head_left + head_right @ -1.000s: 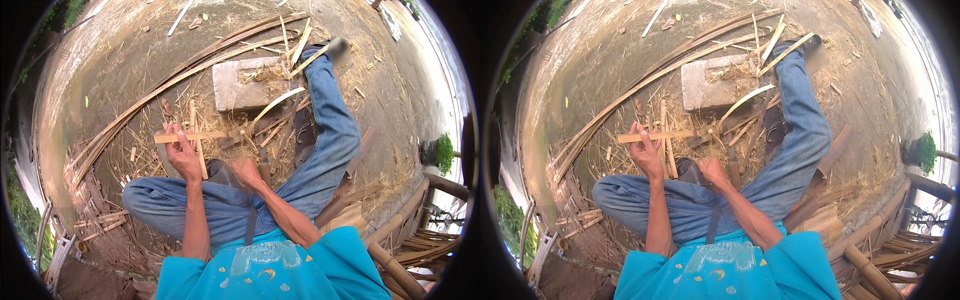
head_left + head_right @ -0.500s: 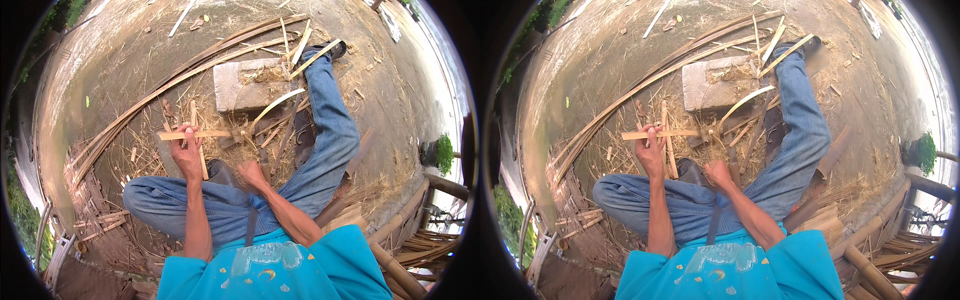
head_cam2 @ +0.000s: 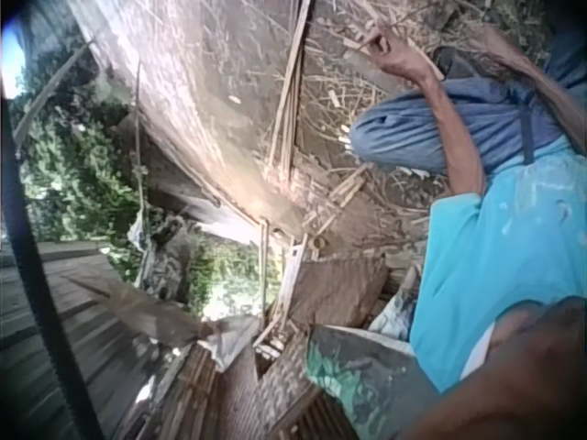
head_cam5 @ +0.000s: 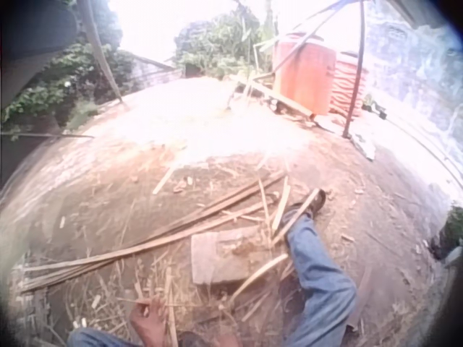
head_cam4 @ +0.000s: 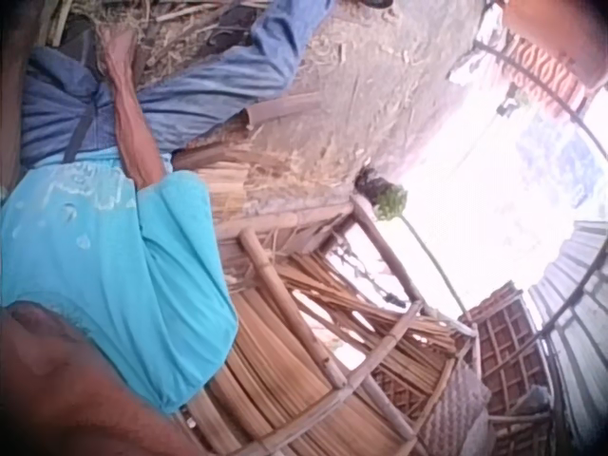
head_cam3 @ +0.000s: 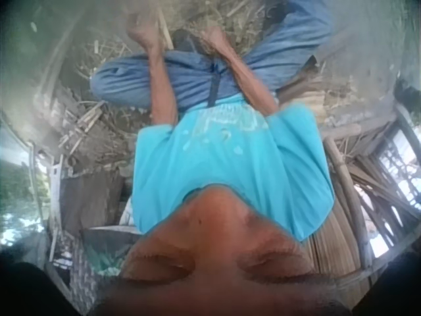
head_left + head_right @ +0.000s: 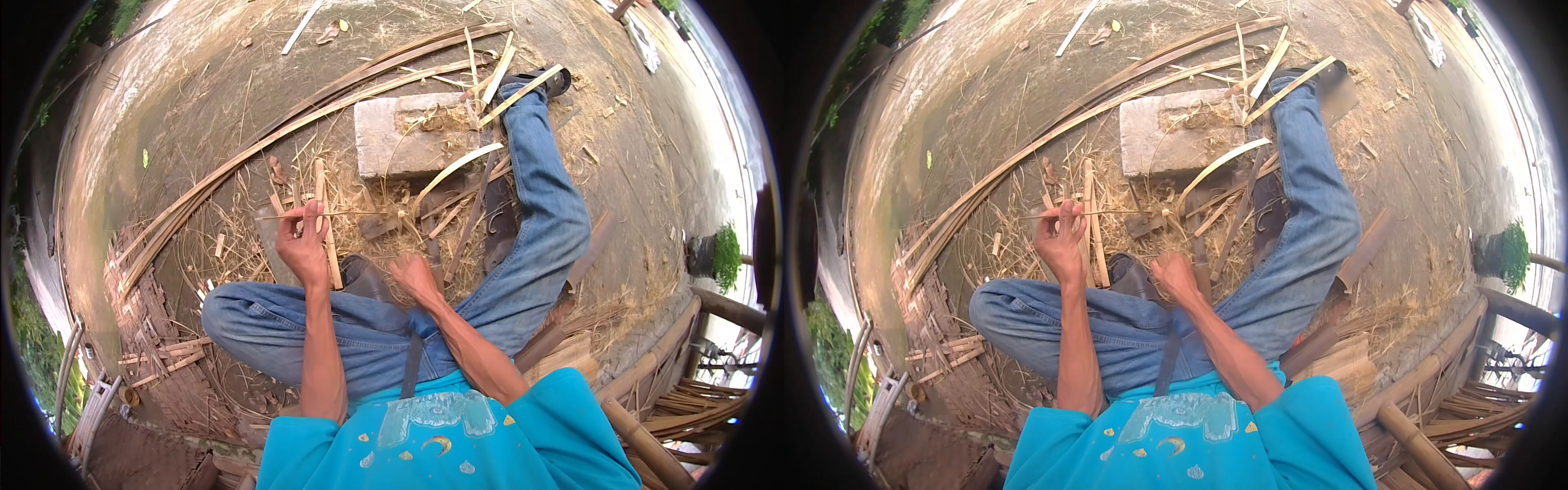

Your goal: The person sits on the ground and uses a knife to shave thin strips from a bamboo stick. They repeatedly hold the stick and shave it, producing wood shavings that accumulate on the ground.

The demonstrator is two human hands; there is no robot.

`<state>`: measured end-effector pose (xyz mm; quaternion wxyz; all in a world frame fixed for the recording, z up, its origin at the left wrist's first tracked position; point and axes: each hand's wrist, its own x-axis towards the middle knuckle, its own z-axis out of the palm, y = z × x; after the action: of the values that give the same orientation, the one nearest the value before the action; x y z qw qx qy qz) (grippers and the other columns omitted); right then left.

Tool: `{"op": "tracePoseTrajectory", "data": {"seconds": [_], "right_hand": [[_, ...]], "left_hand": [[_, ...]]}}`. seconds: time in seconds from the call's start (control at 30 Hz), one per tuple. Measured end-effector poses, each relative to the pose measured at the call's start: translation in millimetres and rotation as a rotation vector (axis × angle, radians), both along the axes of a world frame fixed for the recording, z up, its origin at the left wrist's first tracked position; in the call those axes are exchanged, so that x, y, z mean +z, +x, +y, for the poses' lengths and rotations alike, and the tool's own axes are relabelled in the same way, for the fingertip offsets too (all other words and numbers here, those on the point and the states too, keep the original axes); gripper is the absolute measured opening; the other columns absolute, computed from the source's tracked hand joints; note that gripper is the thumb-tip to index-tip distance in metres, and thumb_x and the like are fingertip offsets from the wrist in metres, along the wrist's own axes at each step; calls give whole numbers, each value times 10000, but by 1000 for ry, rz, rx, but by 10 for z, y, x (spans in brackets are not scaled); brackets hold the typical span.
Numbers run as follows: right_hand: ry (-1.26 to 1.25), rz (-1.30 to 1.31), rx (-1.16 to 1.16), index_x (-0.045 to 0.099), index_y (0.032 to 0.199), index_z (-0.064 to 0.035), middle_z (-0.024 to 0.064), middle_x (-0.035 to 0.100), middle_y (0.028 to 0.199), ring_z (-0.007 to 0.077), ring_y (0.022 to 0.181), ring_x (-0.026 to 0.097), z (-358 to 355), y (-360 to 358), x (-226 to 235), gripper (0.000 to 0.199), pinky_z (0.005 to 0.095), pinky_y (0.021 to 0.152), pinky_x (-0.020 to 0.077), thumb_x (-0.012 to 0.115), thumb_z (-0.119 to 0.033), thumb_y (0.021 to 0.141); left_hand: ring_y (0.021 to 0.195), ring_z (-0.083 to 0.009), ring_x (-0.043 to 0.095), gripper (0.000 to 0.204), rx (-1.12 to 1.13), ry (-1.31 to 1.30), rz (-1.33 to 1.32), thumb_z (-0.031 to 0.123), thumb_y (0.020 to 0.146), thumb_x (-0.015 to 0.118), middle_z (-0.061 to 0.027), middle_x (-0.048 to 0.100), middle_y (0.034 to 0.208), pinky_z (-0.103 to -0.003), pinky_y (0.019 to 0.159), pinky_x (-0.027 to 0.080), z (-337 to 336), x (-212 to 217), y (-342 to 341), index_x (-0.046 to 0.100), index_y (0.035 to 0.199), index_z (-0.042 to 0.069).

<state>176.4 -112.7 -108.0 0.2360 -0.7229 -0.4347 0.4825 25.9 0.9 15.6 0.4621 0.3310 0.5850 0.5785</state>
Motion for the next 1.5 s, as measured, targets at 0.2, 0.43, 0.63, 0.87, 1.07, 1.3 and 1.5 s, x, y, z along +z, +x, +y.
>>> {"op": "tracePoseTrajectory", "data": {"seconds": [0.2,0.43,0.63,0.87,1.07,1.3,1.5], "right_hand": [[-69,-12,-159,636,790,53,294,640,731,414,700,652,-58,-22,52,380,512,693,510,689,-318,853],[51,97,32,636,909,66,305,647,766,467,755,663,163,-382,736,379,506,711,522,714,-302,861],[-111,-13,-64,671,852,52,291,660,767,431,740,671,-42,32,-139,331,495,693,521,705,-278,848],[-206,-10,-63,685,836,38,257,711,852,415,817,695,-22,44,-58,348,506,774,523,669,-310,850],[-81,-86,-28,711,964,-2,232,728,880,340,806,702,-24,163,485,380,453,749,531,726,-373,887],[-101,563,-50,726,1001,-49,90,767,958,102,748,629,186,280,1060,200,291,679,475,735,-243,953],[46,601,-353,710,1042,-50,35,737,897,63,688,538,62,113,861,170,280,630,435,725,-197,958]], "left_hand": [[850,-162,732,154,94,-65,57,124,944,761,-57,700,982,-270,679,656,68,-17,17,680,986,0],[770,-123,686,193,127,35,116,163,963,740,-44,694,901,-274,629,666,38,-157,-22,738,973,-29],[762,-103,656,215,109,-1,195,185,966,739,-39,688,898,-265,622,661,43,-117,17,736,983,-30],[841,-117,671,249,-35,-71,51,196,1005,698,-41,695,931,-279,729,628,30,-548,-60,710,1127,-21],[911,-166,712,264,-98,-15,206,303,1077,567,-58,643,934,-312,754,637,149,-292,-252,569,1026,43],[832,-230,722,284,-270,-120,-377,341,1067,573,-65,639,944,-370,771,660,100,-266,-316,574,1060,57],[932,-229,714,343,-344,-249,-366,347,1027,652,-104,684,1074,-368,869,633,-1,-279,-93,603,1174,41]]}}
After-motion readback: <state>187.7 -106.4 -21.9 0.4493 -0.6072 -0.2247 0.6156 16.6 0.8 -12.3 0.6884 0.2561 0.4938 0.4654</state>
